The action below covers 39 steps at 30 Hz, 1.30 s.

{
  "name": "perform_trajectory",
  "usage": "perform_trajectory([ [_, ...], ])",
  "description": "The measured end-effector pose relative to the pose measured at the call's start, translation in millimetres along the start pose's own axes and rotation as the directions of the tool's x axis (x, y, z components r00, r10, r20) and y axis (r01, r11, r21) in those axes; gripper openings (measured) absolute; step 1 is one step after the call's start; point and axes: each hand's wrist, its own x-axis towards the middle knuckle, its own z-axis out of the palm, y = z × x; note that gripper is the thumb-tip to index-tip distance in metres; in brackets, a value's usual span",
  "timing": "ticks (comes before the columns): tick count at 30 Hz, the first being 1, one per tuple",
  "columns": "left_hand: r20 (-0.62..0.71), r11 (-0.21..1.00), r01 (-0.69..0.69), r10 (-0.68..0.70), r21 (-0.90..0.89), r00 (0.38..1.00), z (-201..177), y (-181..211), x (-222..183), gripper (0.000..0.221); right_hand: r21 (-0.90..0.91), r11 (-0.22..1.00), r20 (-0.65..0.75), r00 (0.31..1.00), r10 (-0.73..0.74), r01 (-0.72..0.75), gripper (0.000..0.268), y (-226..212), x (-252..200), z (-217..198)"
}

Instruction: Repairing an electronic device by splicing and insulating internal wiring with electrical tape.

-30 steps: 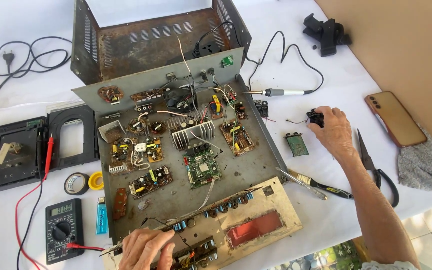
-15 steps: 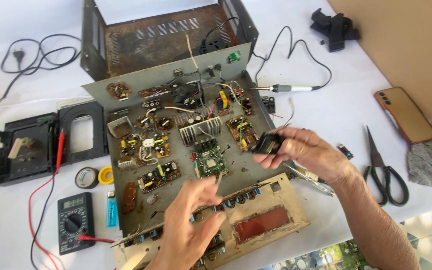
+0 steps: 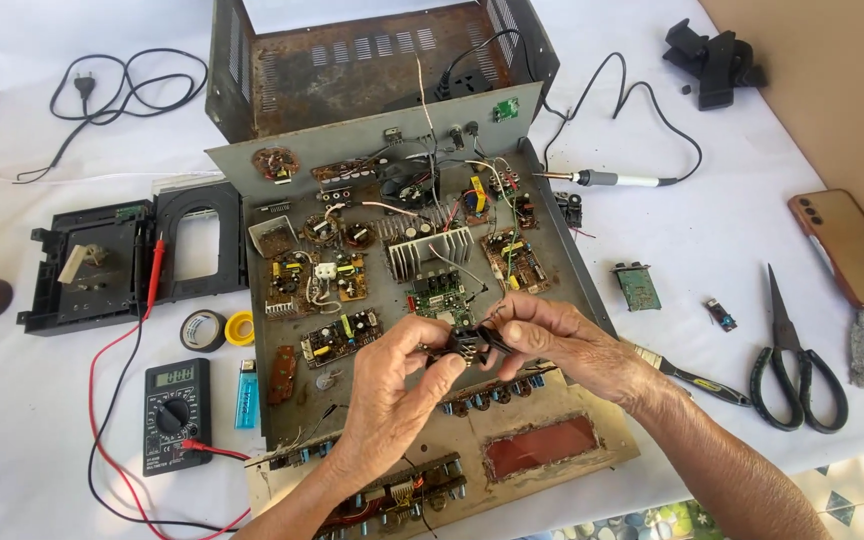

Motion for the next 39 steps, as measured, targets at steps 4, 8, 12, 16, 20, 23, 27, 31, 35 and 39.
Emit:
perform_trajectory([
  [4, 0.068, 0.984, 0.122, -0.114, -0.131, 0.991, -14.6, -11.7, -1.3, 0.015, 0.076, 0.992, -0.074, 0.992, -0.099, 0.104, 0.025, 4.9, 13.1, 7.6],
  [8, 0.089, 0.968, 0.132, -0.115, -0.214, 0.989, -36.0, -8.6, 8.1, 0.009, 0.046, 0.962, -0.044, 0.963, -0.266, 0.268, 0.019, 2.8, 33.7, 8.7],
  [12, 0.085, 0.996, 0.038, -0.031, -0.079, 0.996, -58.0, 21.8, 22.6, 0.014, -0.061, 0.954, 0.021, 0.956, -0.294, 0.294, 0.018, -39.5, 40.2, 13.9],
  [16, 0.172, 0.992, 0.062, -0.081, 0.114, 0.982, -61.0, 30.2, 31.2, 0.015, -0.376, 0.831, 0.055, 0.905, -0.422, 0.41, 0.025, -64.3, 38.1, 23.1],
  [20, 0.212, 0.989, 0.088, -0.112, 0.12, 0.971, -50.5, 39.8, 44.8, 0.013, -0.355, 0.868, -0.088, 0.911, -0.402, 0.348, 0.016, -49.7, 39.4, 13.9],
  [23, 0.181, 0.999, 0.016, -0.009, -0.037, 0.983, -28.1, 15.5, 50.9, 0.007, -0.339, 0.897, -0.153, 0.924, -0.349, 0.283, 0.032, -50.7, 33.9, 11.7],
  [27, 0.179, 1.0, -0.004, 0.008, -0.026, 0.984, -3.7, 2.3, 69.2, 0.008, -0.363, 0.896, -0.255, 0.898, -0.358, 0.254, 0.038, -37.5, 21.0, -7.3],
  [31, 0.173, 0.993, -0.096, 0.084, 0.067, 0.981, 3.9, 6.0, 83.0, 0.024, -0.436, 0.892, -0.435, 0.841, -0.322, 0.117, 0.038, -43.3, 7.1, -26.7],
  [35, 0.181, 0.984, -0.103, 0.075, 0.148, 0.981, -5.5, 1.0, 79.9, 0.021, -0.474, 0.877, -0.6, 0.758, -0.256, -0.079, 0.039, -1.7, 5.1, -76.0],
  [39, 0.176, 0.983, -0.077, 0.048, 0.164, 0.983, -24.4, -20.2, 67.3, 0.013, -0.397, 0.87, -0.587, 0.809, 0.004, -0.292, 0.04, 27.4, 11.7, -83.4],
])
